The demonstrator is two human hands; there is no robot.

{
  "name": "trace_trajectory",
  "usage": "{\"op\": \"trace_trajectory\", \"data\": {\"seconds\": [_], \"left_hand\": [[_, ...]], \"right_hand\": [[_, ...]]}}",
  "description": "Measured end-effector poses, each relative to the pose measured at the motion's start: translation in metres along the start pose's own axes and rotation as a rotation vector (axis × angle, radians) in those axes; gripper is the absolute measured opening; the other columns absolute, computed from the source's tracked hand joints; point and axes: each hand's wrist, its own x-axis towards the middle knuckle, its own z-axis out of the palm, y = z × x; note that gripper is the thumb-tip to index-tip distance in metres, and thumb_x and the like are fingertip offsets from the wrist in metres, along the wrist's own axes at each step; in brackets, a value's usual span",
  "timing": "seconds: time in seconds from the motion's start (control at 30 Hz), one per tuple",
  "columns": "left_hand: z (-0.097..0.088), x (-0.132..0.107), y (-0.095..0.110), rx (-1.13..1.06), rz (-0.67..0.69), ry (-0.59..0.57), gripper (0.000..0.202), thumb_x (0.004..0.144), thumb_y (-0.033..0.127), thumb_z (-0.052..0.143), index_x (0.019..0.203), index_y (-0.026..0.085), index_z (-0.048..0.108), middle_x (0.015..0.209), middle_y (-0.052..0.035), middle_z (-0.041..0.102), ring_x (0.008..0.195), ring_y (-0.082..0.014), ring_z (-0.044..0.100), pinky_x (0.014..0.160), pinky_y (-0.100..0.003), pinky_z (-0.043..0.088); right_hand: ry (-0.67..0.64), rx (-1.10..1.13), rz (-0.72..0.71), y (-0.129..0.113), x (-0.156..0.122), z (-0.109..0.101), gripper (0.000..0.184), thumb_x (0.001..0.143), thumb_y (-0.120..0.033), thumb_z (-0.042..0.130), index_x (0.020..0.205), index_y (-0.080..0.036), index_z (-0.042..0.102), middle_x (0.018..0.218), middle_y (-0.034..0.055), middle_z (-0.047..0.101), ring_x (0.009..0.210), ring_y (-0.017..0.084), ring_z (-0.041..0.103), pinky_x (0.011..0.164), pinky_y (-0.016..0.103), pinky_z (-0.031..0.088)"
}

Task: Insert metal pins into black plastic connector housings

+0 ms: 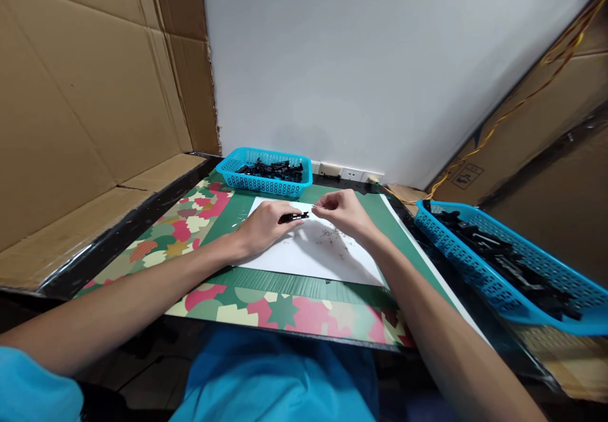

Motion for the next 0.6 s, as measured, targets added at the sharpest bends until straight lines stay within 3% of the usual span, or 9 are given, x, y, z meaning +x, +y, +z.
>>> {"op": "trace_trajectory", "data": {"seconds": [0.3, 0.6], "left_hand": [[0.002, -0.003, -0.003, 0.114, -0.093, -0.124, 0.029, 0.098, 0.042, 0.069, 0.120, 0.029, 0.082, 0.114, -0.0076, 0.082, 0.100, -0.0295, 0.073, 0.080, -0.041, 0.053], [0.003, -0.001, -0.003, 0.059, -0.127, -0.114, 0.029, 0.102, 0.043, 0.061, 0.117, 0.026, 0.078, 0.116, -0.0083, 0.078, 0.103, -0.0293, 0.069, 0.087, -0.043, 0.050]], "right_hand": [[-0.015, -0.076, 0.037, 0.015, 0.004, 0.020, 0.015, 0.074, -0.025, 0.071, 0.074, -0.012, 0.079, 0.064, 0.0046, 0.067, 0.061, 0.014, 0.051, 0.056, 0.028, 0.036], [-0.096, -0.095, -0.069, 0.021, 0.007, 0.014, 0.016, 0.078, -0.028, 0.073, 0.076, -0.014, 0.081, 0.067, 0.0028, 0.067, 0.062, 0.013, 0.049, 0.058, 0.028, 0.035]]}}
